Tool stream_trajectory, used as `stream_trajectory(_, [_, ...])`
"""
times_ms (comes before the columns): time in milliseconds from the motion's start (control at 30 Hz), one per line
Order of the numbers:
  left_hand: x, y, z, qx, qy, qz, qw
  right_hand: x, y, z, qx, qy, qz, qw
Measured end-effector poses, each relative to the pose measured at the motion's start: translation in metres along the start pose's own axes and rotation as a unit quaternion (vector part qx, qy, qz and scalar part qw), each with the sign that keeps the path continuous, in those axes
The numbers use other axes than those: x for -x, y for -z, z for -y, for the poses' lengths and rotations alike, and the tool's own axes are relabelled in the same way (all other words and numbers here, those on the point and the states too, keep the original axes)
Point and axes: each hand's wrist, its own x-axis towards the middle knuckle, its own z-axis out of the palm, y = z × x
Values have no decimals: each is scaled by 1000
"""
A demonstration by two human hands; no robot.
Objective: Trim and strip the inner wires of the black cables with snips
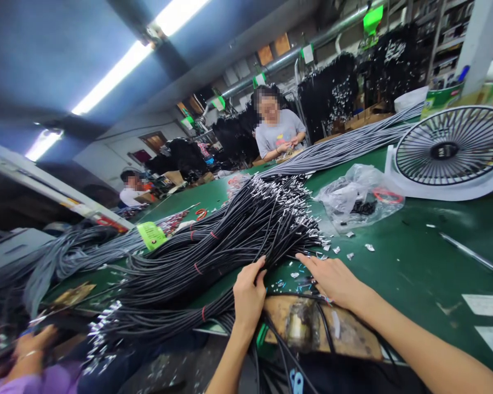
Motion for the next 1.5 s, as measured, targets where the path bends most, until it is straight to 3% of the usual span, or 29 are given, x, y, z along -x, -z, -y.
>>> stream_trajectory(167, [-6, 13, -17, 41, 40, -59, 997, 1, 8, 3, -29, -24, -32, 999])
stream_trajectory(267, [-20, 24, -38, 87, 37, -43, 995, 2, 19, 2, -65, -41, -73, 994])
stream_trajectory(333, [-35, 26, -55, 141, 19, 14, 990, 2, 28, 1, -97, -56, -114, 987])
stream_trajectory(367, [-43, 25, -64, 222, 35, 71, 972, 2, 32, 0, -113, -67, -138, 982])
stream_trajectory(467, [-70, 15, -85, 296, 22, 164, 941, 1, 43, -2, -152, -105, -213, 960])
stream_trajectory(567, [-88, 1, -93, 352, 21, 261, 899, 0, 48, -2, -170, -139, -267, 938])
stream_trajectory(667, [-90, -8, -88, 398, 37, 315, 861, -1, 47, 3, -186, -146, -283, 930])
stream_trajectory(800, [-77, -9, -83, 448, 69, 302, 839, 0, 44, 12, -213, -141, -274, 927])
stream_trajectory(1033, [-70, -9, -91, 449, 189, 246, 838, 5, 52, 16, -253, -168, -323, 896])
stream_trajectory(1200, [-66, -11, -92, 447, 166, 236, 847, 6, 54, 16, -259, -146, -291, 909])
stream_trajectory(1500, [-64, -10, -93, 451, 118, 279, 840, 7, 54, 16, -247, -139, -278, 918])
